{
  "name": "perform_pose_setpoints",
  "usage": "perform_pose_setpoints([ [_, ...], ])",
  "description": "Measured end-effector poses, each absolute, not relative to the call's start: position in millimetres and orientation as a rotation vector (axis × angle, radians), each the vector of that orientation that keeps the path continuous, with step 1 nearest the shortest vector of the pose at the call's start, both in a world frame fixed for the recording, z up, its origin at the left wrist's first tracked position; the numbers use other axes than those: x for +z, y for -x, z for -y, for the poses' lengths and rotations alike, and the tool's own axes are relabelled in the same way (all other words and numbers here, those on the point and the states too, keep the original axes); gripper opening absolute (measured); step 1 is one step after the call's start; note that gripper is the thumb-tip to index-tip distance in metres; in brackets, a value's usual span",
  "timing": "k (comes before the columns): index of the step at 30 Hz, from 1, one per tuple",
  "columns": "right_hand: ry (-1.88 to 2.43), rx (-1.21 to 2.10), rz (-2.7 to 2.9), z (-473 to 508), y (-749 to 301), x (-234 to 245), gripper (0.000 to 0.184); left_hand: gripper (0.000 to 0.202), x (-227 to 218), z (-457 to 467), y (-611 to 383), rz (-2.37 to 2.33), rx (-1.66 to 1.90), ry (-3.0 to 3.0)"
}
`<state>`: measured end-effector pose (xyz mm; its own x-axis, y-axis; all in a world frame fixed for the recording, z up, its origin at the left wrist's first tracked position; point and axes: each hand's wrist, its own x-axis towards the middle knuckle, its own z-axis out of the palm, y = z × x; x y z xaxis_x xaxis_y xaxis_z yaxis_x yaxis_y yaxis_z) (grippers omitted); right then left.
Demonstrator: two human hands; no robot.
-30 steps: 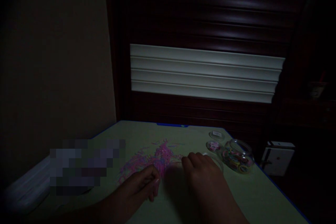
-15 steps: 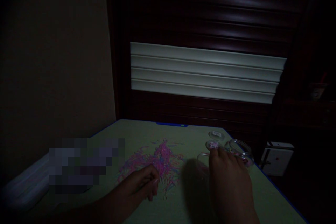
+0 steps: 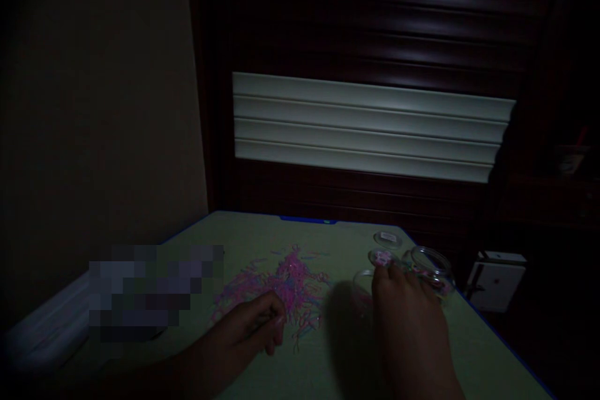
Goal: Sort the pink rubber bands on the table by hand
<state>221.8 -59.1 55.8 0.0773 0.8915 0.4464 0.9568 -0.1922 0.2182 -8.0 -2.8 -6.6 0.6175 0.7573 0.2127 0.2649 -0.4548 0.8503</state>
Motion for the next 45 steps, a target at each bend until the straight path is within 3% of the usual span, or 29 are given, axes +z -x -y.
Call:
perform_pose_setpoints([
  [9, 2.010, -0.674, 1.976, 58, -211, 60, 0.032, 0.016, -6, 3, 8, -0.830, 0.740, -2.032],
  [18, 1.387, -0.496, 2.427, 51, -188, 46, 0.022, 0.017, -5, 3, 7, -0.836, 0.774, -2.063],
  [27, 1.533, -0.197, 2.511, 53, -182, 45, 0.019, 0.015, 4, 11, 8, -0.882, 0.755, -2.231],
  [45, 1.551, -0.074, 2.453, 60, -174, 53, 0.022, 0.021, 29, -3, 31, -1.070, 0.618, -2.740],
])
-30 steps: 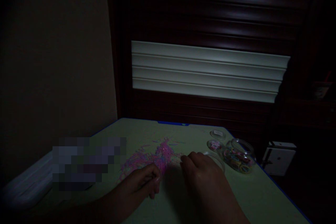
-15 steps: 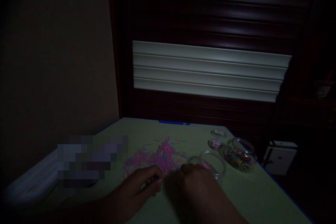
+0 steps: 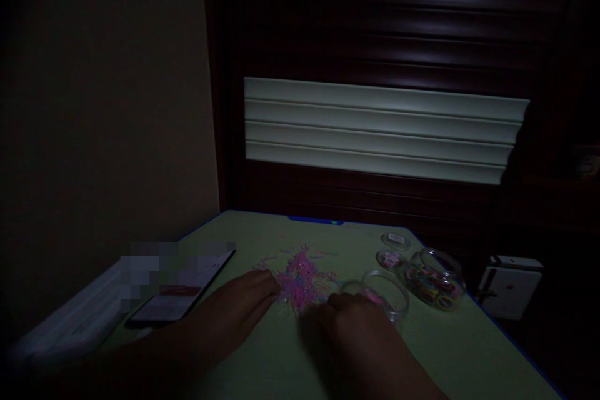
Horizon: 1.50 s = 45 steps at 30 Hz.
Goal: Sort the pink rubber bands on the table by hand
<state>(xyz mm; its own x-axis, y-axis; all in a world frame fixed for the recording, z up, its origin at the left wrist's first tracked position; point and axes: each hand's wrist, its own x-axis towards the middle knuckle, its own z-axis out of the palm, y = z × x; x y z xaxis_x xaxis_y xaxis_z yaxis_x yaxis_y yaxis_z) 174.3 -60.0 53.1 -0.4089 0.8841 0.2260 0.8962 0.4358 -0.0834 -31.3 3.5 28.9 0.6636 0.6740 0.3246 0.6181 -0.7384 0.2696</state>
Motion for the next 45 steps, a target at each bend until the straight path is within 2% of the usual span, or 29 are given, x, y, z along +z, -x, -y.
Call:
perform_pose_setpoints([
  [13, 1.513, -0.120, 2.493, 64, -171, 57, 0.019, 0.018, 28, 1, 39, -1.151, 0.347, -2.810],
  [25, 1.576, -0.048, 2.506, 65, -169, 59, 0.020, 0.023, 9, -11, 42, -1.172, 0.364, -2.903],
  [40, 1.515, -0.170, 2.533, 48, -180, 37, 0.014, 0.024, 19, -3, 33, -1.209, 0.263, -3.036],
  [45, 1.516, -0.129, 2.569, 49, -180, 39, 0.016, 0.023, 16, -3, 31, -1.213, 0.341, -3.065],
])
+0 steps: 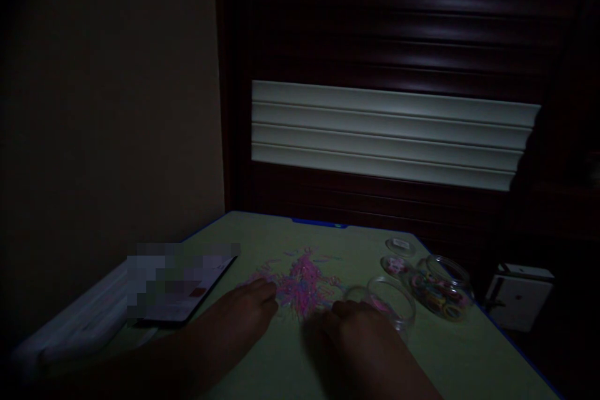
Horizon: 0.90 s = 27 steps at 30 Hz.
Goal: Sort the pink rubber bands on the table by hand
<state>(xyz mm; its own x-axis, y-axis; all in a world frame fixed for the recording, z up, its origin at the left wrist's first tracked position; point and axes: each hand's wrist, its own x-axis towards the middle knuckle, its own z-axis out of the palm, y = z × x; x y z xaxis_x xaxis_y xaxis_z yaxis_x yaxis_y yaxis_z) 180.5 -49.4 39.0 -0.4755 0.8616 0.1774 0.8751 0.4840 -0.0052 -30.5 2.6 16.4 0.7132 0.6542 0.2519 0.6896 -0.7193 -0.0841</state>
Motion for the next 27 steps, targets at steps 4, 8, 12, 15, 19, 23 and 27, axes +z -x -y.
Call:
perform_pose_setpoints([
  [4, 1.494, -0.152, 2.575, 50, -180, 41, 0.015, 0.022, 17, -3, 29, 1.095, -0.360, 2.737],
  [8, 1.528, -0.149, 2.564, 51, -180, 42, 0.014, 0.018, 27, 1, 27, 1.069, -0.372, 2.774],
  [12, 1.503, -0.147, 2.570, 49, -181, 39, 0.014, 0.018, 32, 5, 27, 1.028, -0.429, 2.845],
  [15, 1.453, -0.136, 2.566, 48, -182, 39, 0.013, 0.016, 28, 6, 26, 1.001, -0.550, 2.918],
  [19, 1.518, -0.068, 2.518, 52, -180, 44, 0.015, 0.013, 24, 8, 23, 1.014, -0.739, 3.010],
  [23, 1.530, -0.062, 2.530, 53, -179, 46, 0.015, 0.013, 21, 8, 20, 1.091, -0.878, 3.111],
  [27, 1.501, -0.109, 2.548, 49, -182, 42, 0.015, 0.009, 15, 8, 16, 1.311, -1.053, 3.155],
])
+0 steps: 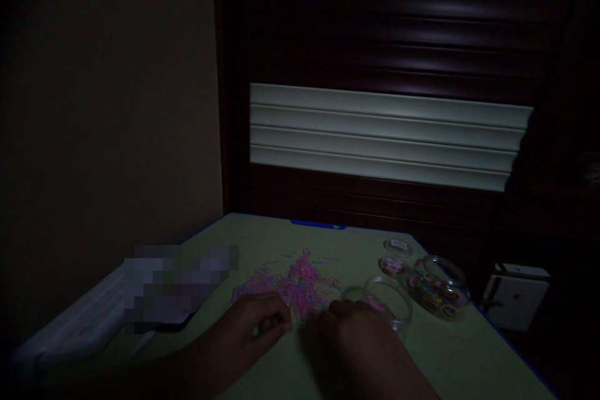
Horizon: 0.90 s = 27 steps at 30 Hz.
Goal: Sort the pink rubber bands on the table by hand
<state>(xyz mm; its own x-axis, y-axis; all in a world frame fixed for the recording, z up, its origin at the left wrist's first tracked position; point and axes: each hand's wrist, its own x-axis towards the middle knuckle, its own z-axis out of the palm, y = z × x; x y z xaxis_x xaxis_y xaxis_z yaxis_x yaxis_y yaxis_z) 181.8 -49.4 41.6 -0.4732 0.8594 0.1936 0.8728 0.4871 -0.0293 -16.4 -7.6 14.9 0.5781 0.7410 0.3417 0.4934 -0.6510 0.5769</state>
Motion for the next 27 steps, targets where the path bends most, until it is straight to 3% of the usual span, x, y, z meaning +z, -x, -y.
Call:
perform_pose_setpoints([
  [12, 1.421, -0.084, 2.463, 51, -183, 43, 0.012, 0.010, -6, 0, 9, -0.862, 0.753, -1.877],
  [17, 1.415, -0.135, 2.458, 50, -183, 39, 0.022, 0.010, -2, -2, 10, -0.831, 0.733, -1.847],
  [27, 1.286, -0.194, 2.500, 43, -182, 30, 0.020, 0.008, 0, 1, 9, -0.808, 0.743, -1.855],
])
